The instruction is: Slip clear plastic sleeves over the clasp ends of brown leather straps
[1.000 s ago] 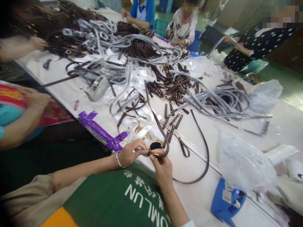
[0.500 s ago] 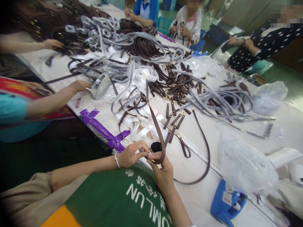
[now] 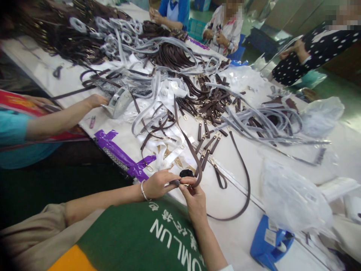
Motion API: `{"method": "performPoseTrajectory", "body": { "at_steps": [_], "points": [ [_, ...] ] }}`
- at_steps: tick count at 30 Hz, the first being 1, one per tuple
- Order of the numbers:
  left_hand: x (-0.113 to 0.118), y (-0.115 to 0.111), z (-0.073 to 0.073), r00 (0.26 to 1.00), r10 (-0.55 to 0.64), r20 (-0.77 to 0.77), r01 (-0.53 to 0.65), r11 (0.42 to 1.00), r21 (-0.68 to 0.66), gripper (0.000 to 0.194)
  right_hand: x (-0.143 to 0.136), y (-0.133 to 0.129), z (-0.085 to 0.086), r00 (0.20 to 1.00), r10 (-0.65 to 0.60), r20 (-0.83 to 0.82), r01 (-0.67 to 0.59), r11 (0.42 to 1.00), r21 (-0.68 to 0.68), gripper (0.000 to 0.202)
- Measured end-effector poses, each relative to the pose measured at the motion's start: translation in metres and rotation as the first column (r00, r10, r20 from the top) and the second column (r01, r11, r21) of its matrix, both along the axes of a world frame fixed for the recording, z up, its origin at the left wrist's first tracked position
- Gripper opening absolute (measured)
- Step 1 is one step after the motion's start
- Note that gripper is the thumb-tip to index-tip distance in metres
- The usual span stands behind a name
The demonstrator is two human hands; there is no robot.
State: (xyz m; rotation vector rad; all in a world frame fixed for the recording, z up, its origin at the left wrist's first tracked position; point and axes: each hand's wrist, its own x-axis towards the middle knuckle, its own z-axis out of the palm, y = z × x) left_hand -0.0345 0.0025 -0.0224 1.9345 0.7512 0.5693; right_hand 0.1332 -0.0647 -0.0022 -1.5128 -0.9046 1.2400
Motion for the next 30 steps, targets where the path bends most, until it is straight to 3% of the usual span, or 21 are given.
{"method": "performPoseTrajectory", "body": {
  "at_steps": [2, 5, 8, 10, 13, 16, 19, 22, 27, 30],
  "points": [
    [0.001, 0.0, -0.004, 0.999, 0.048, -0.009, -0.047, 0.995, 0.093, 0.033, -0.002, 0.004, -0.003, 0.997, -0.08, -0.017, 0.078, 0.994, -0.077, 0.022],
    [0.003, 0.004, -0.006, 0.998, 0.047, 0.052, -0.05, 0.996, 0.072, 0.033, -0.005, 0.007, -0.008, 0.979, -0.179, -0.095, 0.166, 0.977, -0.137, 0.028],
    [0.004, 0.006, -0.004, 0.988, 0.082, 0.127, -0.075, 0.995, -0.058, 0.04, -0.004, 0.006, -0.009, 0.963, -0.243, -0.113, 0.229, 0.965, -0.125, 0.032],
    [0.004, 0.007, -0.002, 0.985, 0.06, 0.162, -0.027, 0.979, -0.202, 0.052, -0.001, 0.004, -0.008, 0.965, -0.253, -0.072, 0.246, 0.965, -0.093, 0.033],
    [0.003, 0.007, 0.0, 0.977, 0.073, 0.201, 0.018, 0.909, -0.416, 0.049, 0.002, -0.001, -0.002, 0.978, -0.205, 0.032, 0.206, 0.978, -0.036, 0.031],
    [0.004, 0.008, 0.0, 0.968, 0.212, 0.133, -0.119, 0.855, -0.504, 0.032, 0.001, -0.004, 0.004, 0.981, -0.129, 0.143, 0.13, 0.992, 0.005, 0.027],
    [0.005, 0.007, 0.004, 0.961, 0.275, 0.028, -0.243, 0.889, -0.389, 0.023, -0.002, -0.006, 0.007, 0.971, -0.072, 0.226, 0.066, 0.997, 0.032, 0.023],
    [0.005, 0.005, 0.011, 0.955, 0.291, -0.061, -0.296, 0.919, -0.262, 0.022, -0.004, -0.007, 0.008, 0.958, -0.016, 0.286, 0.001, 0.999, 0.053, 0.019],
    [0.006, 0.004, 0.01, 0.966, 0.221, -0.136, -0.259, 0.846, -0.466, 0.026, -0.006, -0.008, 0.009, 0.926, 0.07, 0.372, -0.114, 0.989, 0.098, 0.014],
    [0.004, 0.009, 0.004, 0.988, 0.135, -0.08, -0.155, 0.769, -0.62, 0.028, -0.005, -0.009, 0.008, 0.921, 0.099, 0.377, -0.154, 0.981, 0.117, 0.015]
  ]
}}
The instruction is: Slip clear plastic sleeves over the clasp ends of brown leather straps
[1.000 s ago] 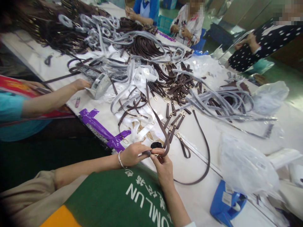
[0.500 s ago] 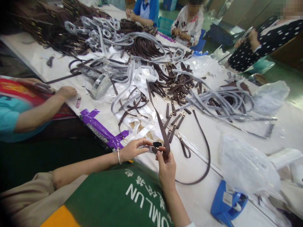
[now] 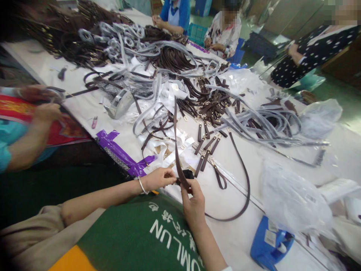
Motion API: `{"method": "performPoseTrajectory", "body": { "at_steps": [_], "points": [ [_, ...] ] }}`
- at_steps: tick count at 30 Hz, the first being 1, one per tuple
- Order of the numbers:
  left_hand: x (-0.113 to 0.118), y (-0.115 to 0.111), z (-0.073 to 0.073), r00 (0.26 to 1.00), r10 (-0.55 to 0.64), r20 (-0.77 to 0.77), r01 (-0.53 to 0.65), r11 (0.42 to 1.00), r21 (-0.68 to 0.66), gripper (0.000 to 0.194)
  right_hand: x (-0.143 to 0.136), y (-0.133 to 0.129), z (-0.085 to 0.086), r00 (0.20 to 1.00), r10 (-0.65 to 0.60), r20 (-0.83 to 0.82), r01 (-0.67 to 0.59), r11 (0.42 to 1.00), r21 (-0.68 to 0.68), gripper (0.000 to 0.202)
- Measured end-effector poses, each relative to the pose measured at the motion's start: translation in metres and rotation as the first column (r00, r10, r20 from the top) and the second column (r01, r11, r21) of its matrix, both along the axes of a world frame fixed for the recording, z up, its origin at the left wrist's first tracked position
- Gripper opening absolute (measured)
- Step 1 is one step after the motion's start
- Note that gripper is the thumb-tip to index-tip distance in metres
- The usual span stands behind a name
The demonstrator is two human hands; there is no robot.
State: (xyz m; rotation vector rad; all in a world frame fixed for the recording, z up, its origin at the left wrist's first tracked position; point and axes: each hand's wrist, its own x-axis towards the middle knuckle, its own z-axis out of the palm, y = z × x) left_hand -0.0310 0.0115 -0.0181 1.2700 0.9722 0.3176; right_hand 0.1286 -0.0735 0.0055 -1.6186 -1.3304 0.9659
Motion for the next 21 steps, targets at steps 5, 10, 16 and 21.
{"method": "performPoseTrajectory", "body": {
  "at_steps": [5, 10, 16, 21],
  "points": [
    [-0.002, 0.007, -0.001, 0.995, -0.07, 0.068, 0.078, 0.99, -0.117, 0.026, 0.003, -0.001, 0.0, 0.999, 0.033, 0.002, -0.033, 0.999, 0.005, 0.014],
    [0.003, 0.009, 0.005, 0.993, -0.099, -0.062, 0.101, 0.994, 0.045, 0.011, 0.001, 0.0, 0.002, 0.993, 0.082, 0.085, -0.088, 0.994, 0.06, 0.011],
    [0.009, 0.012, 0.017, 0.988, -0.036, -0.15, 0.069, 0.973, 0.222, 0.019, -0.001, 0.001, 0.007, 0.972, 0.132, 0.197, -0.145, 0.988, 0.055, 0.022],
    [0.016, -0.003, 0.026, 0.985, 0.016, -0.171, 0.048, 0.931, 0.362, 0.017, -0.001, 0.005, 0.002, 0.997, 0.022, 0.077, -0.02, 0.999, -0.033, 0.024]
  ]
}}
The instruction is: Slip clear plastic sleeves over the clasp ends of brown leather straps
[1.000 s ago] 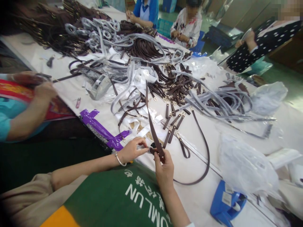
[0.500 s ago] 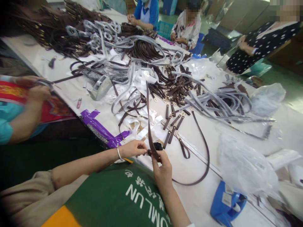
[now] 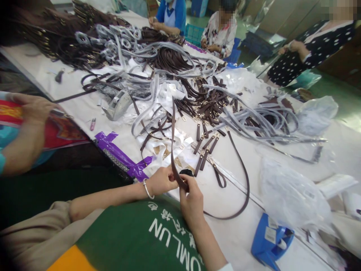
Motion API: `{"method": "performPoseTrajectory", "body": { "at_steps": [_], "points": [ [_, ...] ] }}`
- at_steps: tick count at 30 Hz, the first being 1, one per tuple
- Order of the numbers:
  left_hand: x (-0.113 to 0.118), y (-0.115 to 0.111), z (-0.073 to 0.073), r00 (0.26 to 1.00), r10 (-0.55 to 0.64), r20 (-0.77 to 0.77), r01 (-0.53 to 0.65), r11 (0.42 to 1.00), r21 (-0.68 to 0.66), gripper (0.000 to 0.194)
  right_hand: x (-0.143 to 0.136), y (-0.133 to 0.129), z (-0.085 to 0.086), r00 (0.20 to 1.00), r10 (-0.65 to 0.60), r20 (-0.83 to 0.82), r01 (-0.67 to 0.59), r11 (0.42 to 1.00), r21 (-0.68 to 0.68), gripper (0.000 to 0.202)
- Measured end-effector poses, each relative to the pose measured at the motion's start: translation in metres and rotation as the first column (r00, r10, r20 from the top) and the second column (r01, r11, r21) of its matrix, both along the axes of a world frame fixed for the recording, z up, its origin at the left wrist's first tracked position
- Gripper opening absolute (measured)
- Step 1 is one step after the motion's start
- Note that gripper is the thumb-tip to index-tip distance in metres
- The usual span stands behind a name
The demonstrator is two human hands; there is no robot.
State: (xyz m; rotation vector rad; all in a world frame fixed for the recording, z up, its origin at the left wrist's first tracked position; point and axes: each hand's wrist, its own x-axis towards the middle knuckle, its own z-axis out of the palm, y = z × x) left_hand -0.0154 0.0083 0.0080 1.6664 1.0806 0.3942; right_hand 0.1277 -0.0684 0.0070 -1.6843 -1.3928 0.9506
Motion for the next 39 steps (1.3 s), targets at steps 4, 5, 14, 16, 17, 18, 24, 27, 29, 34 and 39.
{"method": "performPoseTrajectory", "body": {
  "at_steps": [4, 5, 14, 16, 17, 18, 24, 27, 29, 34, 39],
  "points": [
    [0.001, -0.009, -0.006, 1.0, -0.008, 0.006, 0.008, 1.0, 0.0, 0.008, 0.007, 0.002, -0.014, 0.93, -0.216, -0.298, 0.148, 0.961, -0.234, 0.035],
    [0.001, -0.008, -0.008, 1.0, -0.004, 0.003, 0.004, 1.0, -0.019, 0.007, 0.008, 0.003, -0.017, 0.926, -0.228, -0.301, 0.154, 0.956, -0.249, 0.037],
    [0.017, -0.008, -0.009, 0.995, 0.079, 0.067, -0.072, 0.992, -0.1, 0.008, 0.01, 0.003, -0.019, 0.973, -0.13, -0.191, 0.087, 0.972, -0.219, 0.048],
    [0.017, -0.009, -0.012, 0.992, 0.088, 0.088, -0.075, 0.987, -0.146, 0.009, 0.01, 0.003, -0.017, 0.972, -0.134, -0.193, 0.093, 0.974, -0.208, 0.045],
    [0.016, -0.01, -0.013, 0.991, 0.094, 0.1, -0.075, 0.982, -0.175, 0.01, 0.01, 0.003, -0.015, 0.967, -0.155, -0.204, 0.114, 0.974, -0.197, 0.043],
    [0.016, -0.011, -0.013, 0.989, 0.096, 0.114, -0.072, 0.976, -0.204, 0.011, 0.01, 0.003, -0.013, 0.957, -0.185, -0.222, 0.145, 0.972, -0.184, 0.041],
    [0.018, -0.012, -0.01, 0.992, 0.079, 0.095, -0.061, 0.981, -0.182, 0.011, 0.008, 0.001, -0.016, 0.919, -0.229, -0.32, 0.179, 0.967, -0.179, 0.033],
    [0.022, -0.012, -0.006, 0.992, 0.067, 0.107, -0.043, 0.977, -0.211, 0.013, 0.009, -0.002, -0.018, 0.891, -0.239, -0.386, 0.161, 0.962, -0.222, 0.036],
    [0.024, -0.01, -0.002, 0.988, 0.057, 0.147, -0.015, 0.963, -0.27, 0.014, 0.012, -0.005, -0.016, 0.885, -0.221, -0.409, 0.157, 0.97, -0.186, 0.038],
    [0.021, 0.001, 0.005, 0.957, -0.014, 0.289, 0.095, 0.959, -0.268, 0.022, 0.016, -0.015, -0.006, 0.887, -0.213, -0.409, 0.185, 0.977, -0.106, 0.035],
    [0.01, 0.0, -0.003, 0.884, -0.334, 0.328, 0.404, 0.898, -0.175, 0.041, 0.016, -0.021, -0.005, 0.744, -0.326, -0.583, 0.306, 0.942, -0.136, 0.031]
  ]
}}
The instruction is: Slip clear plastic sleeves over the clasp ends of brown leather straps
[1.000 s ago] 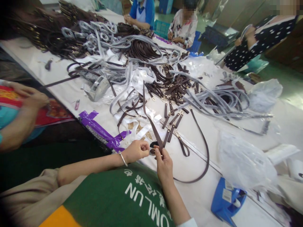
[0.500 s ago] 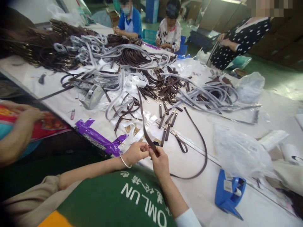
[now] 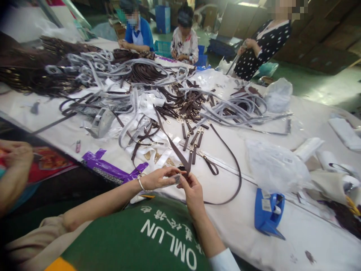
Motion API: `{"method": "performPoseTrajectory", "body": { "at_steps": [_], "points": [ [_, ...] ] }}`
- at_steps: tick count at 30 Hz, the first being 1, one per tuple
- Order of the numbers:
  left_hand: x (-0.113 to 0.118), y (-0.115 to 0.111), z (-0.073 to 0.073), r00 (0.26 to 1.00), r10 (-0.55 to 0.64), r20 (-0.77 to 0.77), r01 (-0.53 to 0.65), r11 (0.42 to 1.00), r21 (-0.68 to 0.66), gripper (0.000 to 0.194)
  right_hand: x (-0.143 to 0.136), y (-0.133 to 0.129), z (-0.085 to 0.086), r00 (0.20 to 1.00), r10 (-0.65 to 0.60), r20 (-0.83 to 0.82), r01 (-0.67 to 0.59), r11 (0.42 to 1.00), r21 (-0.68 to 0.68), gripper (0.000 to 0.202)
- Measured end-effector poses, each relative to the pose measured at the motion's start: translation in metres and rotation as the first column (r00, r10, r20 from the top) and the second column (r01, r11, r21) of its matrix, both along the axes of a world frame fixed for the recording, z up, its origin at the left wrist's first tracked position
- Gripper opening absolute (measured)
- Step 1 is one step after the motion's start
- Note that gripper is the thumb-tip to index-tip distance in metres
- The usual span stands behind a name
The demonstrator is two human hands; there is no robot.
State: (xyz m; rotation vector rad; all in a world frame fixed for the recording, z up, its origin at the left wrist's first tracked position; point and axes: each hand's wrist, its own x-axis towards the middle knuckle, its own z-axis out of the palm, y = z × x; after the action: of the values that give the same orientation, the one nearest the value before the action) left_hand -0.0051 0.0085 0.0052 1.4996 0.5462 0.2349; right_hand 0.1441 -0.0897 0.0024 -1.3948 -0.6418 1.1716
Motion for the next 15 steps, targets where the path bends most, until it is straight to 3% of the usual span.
{"method": "performPoseTrajectory", "body": {
  "at_steps": [2, 4, 6, 8, 11, 13, 15],
  "points": [
    [-0.005, -0.008, -0.005, 0.976, -0.195, -0.099, 0.185, 0.977, -0.107, 0.044, 0.011, -0.003, 0.004, 0.989, -0.118, -0.084, 0.121, 0.992, 0.027, 0.031],
    [-0.012, -0.012, -0.01, 0.956, -0.238, -0.172, 0.219, 0.968, -0.123, 0.044, 0.033, -0.01, 0.012, 0.962, -0.245, -0.122, 0.253, 0.966, 0.059, 0.03],
    [-0.025, -0.007, -0.015, 0.953, -0.181, -0.242, 0.189, 0.982, 0.008, 0.039, 0.063, -0.023, 0.022, 0.925, -0.358, -0.126, 0.371, 0.923, 0.099, 0.028],
    [-0.046, 0.008, -0.019, 0.925, -0.094, -0.369, 0.183, 0.96, 0.212, 0.031, 0.095, -0.04, 0.03, 0.877, -0.464, -0.123, 0.478, 0.869, 0.13, 0.021],
    [-0.091, 0.037, -0.026, 0.753, 0.088, -0.652, 0.285, 0.849, 0.444, 0.02, 0.13, -0.069, 0.03, 0.804, -0.583, -0.118, 0.595, 0.789, 0.154, 0.017],
    [-0.122, 0.053, -0.028, 0.568, 0.116, -0.815, 0.427, 0.805, 0.412, 0.02, 0.137, -0.085, 0.018, 0.816, -0.57, -0.099, 0.577, 0.812, 0.085, 0.024],
    [-0.141, 0.061, -0.027, 0.492, 0.048, -0.869, 0.505, 0.798, 0.33, 0.036, 0.127, -0.096, -0.005, 0.866, -0.491, -0.097, 0.486, 0.871, -0.064, 0.032]
  ]
}}
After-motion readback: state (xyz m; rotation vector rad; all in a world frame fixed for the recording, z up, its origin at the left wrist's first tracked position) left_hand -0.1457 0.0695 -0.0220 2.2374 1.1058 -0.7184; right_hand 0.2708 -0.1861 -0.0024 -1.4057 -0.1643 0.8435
